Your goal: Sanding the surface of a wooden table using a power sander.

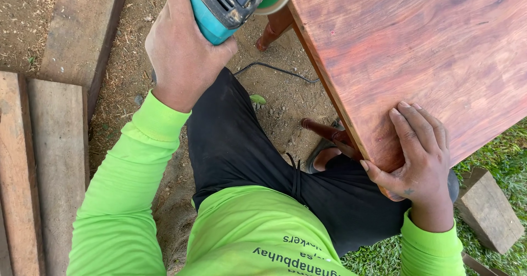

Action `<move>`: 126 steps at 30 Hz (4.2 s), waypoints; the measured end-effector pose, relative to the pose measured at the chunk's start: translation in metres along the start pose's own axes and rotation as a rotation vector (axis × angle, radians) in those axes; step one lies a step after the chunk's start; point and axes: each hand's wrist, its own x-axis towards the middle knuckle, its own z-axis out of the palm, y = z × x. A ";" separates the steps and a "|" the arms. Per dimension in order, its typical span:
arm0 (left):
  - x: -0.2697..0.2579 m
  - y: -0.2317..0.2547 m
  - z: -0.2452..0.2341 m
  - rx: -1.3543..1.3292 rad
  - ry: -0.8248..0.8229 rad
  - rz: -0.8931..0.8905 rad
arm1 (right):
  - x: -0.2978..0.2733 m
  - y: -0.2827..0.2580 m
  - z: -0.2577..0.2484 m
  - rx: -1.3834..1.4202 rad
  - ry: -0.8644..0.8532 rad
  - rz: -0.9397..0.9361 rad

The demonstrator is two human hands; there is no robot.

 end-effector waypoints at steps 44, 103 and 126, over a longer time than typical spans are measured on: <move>-0.061 -0.011 -0.036 -0.199 -0.031 -0.573 | 0.114 -0.077 0.034 -0.319 -0.172 -0.089; 0.018 0.057 0.028 -0.277 -0.420 0.185 | -0.077 0.061 -0.026 -0.323 -0.090 0.115; 0.014 0.057 0.041 -0.262 -0.377 0.335 | -0.095 0.071 -0.021 -0.489 -0.113 0.098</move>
